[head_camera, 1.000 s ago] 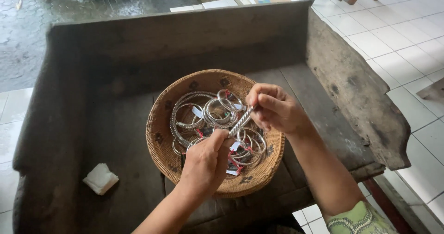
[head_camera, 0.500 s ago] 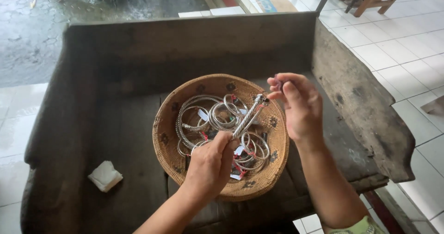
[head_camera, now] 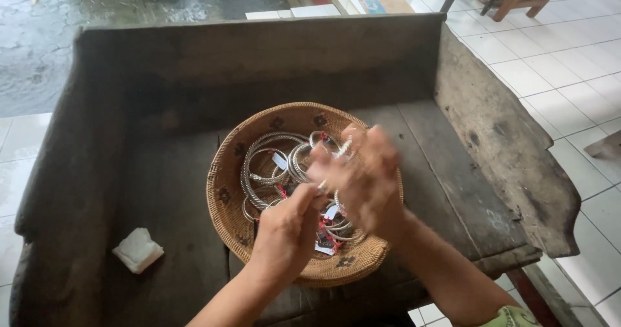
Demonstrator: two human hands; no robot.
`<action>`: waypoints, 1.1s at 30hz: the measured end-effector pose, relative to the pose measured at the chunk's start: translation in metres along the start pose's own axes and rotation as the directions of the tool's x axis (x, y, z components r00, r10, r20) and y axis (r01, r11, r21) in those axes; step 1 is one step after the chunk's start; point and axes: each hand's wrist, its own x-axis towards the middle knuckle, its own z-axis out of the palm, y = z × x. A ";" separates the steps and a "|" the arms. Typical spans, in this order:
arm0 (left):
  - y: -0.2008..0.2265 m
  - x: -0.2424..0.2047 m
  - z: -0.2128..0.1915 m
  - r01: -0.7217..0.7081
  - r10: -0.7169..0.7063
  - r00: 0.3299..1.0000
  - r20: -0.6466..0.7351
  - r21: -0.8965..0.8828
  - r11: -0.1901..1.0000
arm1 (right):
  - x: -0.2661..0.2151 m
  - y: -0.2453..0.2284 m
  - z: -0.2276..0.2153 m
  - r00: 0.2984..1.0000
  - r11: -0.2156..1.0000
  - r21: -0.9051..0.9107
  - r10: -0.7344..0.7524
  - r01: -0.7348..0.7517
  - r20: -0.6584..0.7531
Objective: Cleaning and inspecting silver bracelets from a woven basket using a small white cloth.
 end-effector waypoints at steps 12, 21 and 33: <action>-0.014 -0.006 0.005 -0.053 0.055 0.997 -0.046 0.044 0.998 | 0.002 -0.017 0.013 1.000 0.998 0.069 0.004 -0.004 -0.011; 0.000 -0.004 -0.003 0.032 -0.030 0.999 0.024 -0.066 0.997 | -0.001 -0.008 0.009 0.971 0.971 0.077 0.230 -0.226 -0.061; -0.002 -0.006 -0.001 -0.023 0.023 1.000 0.000 0.006 1.000 | 0.007 0.019 -0.012 0.820 0.772 0.497 0.541 -0.396 -0.187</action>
